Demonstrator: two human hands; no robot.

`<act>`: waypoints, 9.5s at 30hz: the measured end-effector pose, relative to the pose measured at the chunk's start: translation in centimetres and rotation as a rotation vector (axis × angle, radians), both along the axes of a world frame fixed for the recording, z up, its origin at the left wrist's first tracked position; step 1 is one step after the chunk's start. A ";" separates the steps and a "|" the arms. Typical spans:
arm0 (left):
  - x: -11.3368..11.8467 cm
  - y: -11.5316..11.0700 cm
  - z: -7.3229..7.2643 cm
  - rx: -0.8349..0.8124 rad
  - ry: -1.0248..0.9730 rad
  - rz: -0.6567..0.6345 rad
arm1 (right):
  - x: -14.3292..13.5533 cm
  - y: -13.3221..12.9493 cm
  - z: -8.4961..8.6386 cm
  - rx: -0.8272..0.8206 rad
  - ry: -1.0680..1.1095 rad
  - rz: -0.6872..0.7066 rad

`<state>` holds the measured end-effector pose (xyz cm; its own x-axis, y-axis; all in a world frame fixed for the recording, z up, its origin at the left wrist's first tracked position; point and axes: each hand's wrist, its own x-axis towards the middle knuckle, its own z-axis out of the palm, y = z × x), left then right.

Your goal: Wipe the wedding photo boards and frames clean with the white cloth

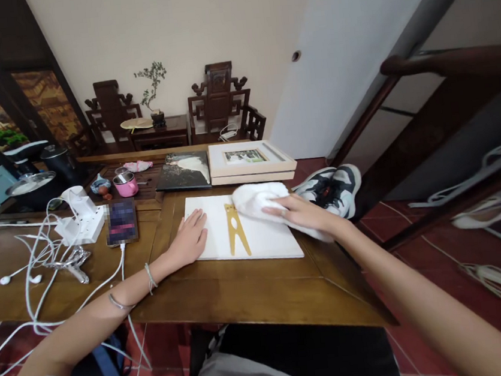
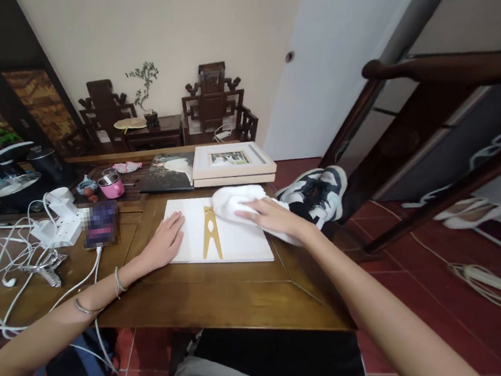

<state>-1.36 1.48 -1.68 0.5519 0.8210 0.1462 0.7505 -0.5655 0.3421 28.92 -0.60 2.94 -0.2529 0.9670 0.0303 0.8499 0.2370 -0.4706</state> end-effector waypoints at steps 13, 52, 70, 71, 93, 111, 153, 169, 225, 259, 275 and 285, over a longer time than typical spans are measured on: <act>0.3 -0.3 0.0 -0.004 -0.016 0.024 | 1.5 -7.9 -0.2 -0.140 -0.057 0.023; 0.0 0.4 -0.5 -0.004 -0.030 -0.002 | -9.3 3.9 -0.9 0.235 -0.285 0.201; 0.2 0.4 -0.5 -0.007 -0.096 -0.019 | -9.2 0.1 -0.8 0.254 -0.332 0.161; 0.1 0.4 -0.5 -0.017 -0.142 -0.014 | -10.2 1.1 -1.0 0.265 -0.358 0.101; 0.2 0.9 -0.6 0.006 -0.086 0.020 | -6.7 1.1 0.7 0.112 0.100 0.106; 0.0 1.3 -1.4 0.070 -0.151 0.009 | -2.9 2.3 -0.8 0.132 0.114 -0.131; 0.1 0.9 -0.5 0.025 -0.072 0.015 | 0.1 -4.6 0.7 -0.032 -0.018 -0.024; 0.0 1.1 -1.3 0.053 -0.078 0.023 | -0.1 -9.1 1.6 -0.109 -0.026 -0.029; 0.0 1.1 -1.1 0.032 -0.081 -0.004 | -7.3 -6.2 0.3 0.129 -0.077 0.390; 0.0 1.5 -0.8 -0.111 -0.390 0.138 | -10.0 2.7 -0.9 0.206 -0.275 0.143; 0.8 0.4 0.3 -0.181 -0.343 0.141 | -6.9 -3.9 0.3 0.186 0.053 0.413; 0.2 0.2 0.0 -0.027 -0.035 0.004 | -11.1 5.4 -0.5 0.147 0.110 0.068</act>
<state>-1.14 1.65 -1.70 0.5439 0.8268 0.1431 0.7399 -0.5530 0.3830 17.87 4.84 2.43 -0.3052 0.9307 0.2016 0.7746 0.3658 -0.5160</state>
